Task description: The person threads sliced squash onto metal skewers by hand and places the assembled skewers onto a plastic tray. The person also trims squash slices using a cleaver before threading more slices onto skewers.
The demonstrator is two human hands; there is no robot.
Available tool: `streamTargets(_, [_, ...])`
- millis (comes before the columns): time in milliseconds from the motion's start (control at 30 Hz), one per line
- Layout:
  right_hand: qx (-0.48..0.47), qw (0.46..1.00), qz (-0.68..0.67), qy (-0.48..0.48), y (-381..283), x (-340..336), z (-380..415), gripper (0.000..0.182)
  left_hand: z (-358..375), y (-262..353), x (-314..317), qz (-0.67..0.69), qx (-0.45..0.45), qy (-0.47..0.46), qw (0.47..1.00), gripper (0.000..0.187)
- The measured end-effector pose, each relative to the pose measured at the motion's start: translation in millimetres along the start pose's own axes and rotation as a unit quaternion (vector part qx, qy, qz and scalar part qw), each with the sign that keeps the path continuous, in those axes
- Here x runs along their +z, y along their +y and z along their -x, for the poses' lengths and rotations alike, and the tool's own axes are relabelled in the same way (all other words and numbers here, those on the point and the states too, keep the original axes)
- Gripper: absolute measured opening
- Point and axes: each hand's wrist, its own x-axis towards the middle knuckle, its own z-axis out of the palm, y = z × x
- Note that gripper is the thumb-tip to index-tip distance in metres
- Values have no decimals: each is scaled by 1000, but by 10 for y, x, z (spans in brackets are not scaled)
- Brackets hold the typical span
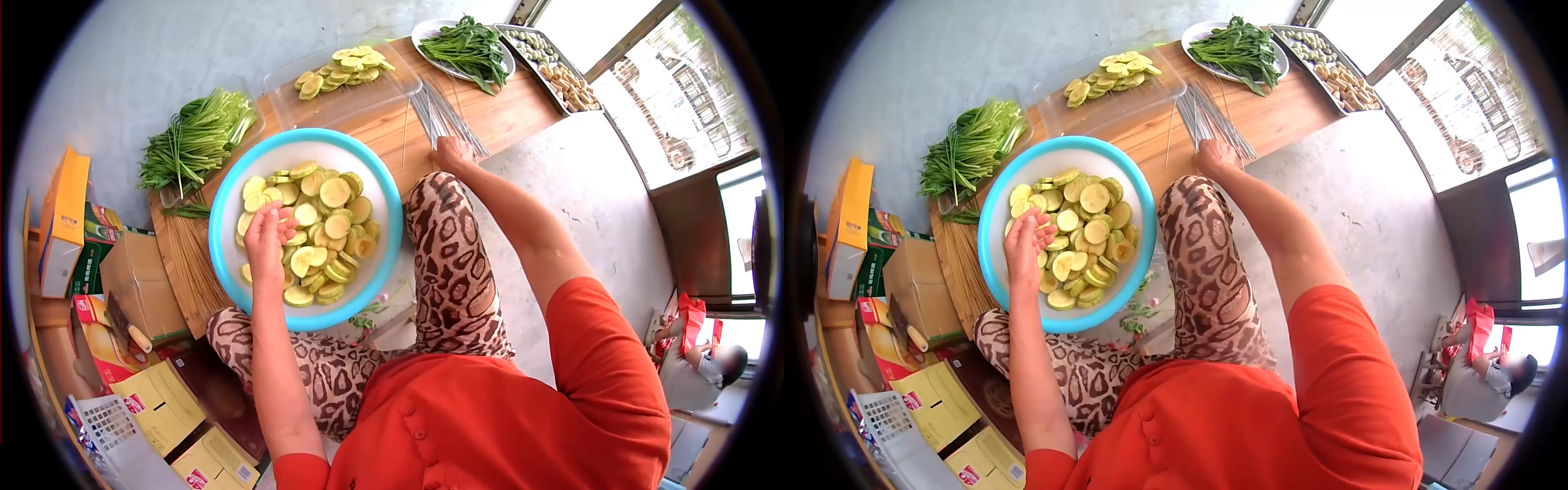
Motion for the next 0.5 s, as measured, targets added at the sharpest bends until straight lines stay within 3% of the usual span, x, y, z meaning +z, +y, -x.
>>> streamTargets(100, [74,997,-19,-29,-96,-71,-11,30,-26,-12,19,-25,3,3,1000,29])
streamTargets(333, [107,992,-33,-49,6,-35,-41,31,-29,-16,73,-48,8,-6,999,28])
streamTargets(433, [85,969,-202,-115,238,0,-206,31,8,43,52,-36,19,3,999,28])
streamTargets(500, [124,868,-468,-105,231,-212,-27,24,-8,35,-20,-3,28,13,1000,28])
